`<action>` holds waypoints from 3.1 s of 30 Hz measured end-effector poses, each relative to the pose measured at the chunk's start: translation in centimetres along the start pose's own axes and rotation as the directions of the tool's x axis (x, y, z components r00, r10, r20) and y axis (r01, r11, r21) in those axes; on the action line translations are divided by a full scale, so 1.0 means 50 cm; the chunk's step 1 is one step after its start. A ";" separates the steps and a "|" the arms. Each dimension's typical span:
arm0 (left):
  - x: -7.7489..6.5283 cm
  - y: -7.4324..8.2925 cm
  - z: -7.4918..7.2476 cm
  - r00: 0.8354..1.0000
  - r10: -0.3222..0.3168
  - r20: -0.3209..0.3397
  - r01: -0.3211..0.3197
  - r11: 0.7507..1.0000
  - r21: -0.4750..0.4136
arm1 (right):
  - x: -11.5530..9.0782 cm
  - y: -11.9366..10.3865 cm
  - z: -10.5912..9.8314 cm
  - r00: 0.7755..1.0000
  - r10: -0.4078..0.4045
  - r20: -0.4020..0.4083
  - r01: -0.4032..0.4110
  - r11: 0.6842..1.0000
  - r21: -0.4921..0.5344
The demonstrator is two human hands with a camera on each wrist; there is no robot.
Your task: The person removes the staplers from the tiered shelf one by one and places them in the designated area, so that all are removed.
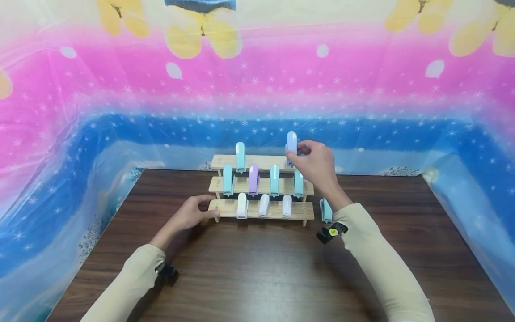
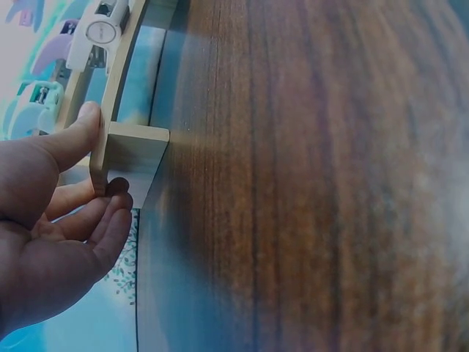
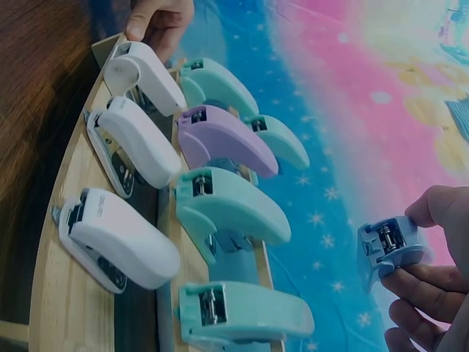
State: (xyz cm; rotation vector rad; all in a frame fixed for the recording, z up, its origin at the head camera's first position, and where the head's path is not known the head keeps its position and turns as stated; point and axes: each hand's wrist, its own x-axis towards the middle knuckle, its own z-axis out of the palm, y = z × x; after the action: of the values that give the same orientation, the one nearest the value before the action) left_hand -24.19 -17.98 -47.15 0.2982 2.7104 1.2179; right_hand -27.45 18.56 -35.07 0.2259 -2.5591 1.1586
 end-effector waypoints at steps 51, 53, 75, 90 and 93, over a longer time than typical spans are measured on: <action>0.005 -0.005 -0.005 1.000 -0.017 0.003 0.017 1.000 0.007 | -0.137 0.172 -0.106 0.981 0.149 -0.123 -0.165 0.978 -0.125; 0.005 -0.006 -0.004 1.000 -0.017 0.004 0.017 1.000 0.005 | -0.143 0.183 -0.106 0.981 0.154 -0.117 -0.169 0.976 -0.136; 0.008 -0.004 -0.001 1.000 -0.023 0.015 0.023 1.000 -0.018 | -0.200 0.294 -0.060 0.971 0.233 -0.049 -0.238 0.949 -0.206; 0.003 -0.002 0.000 1.000 -0.018 0.012 0.018 1.000 -0.020 | -0.218 0.318 -0.036 0.965 0.261 -0.032 -0.261 0.936 -0.235; 0.003 -0.002 0.000 1.000 -0.020 0.010 0.020 1.000 -0.021 | -0.220 0.319 -0.035 0.959 0.283 -0.015 -0.279 0.931 -0.238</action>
State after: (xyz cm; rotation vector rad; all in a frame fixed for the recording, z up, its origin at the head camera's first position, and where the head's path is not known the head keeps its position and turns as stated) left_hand -24.36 -18.00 -47.26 0.2729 2.6838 1.2349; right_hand -21.09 30.51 -49.06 -0.1941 -2.7825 0.9269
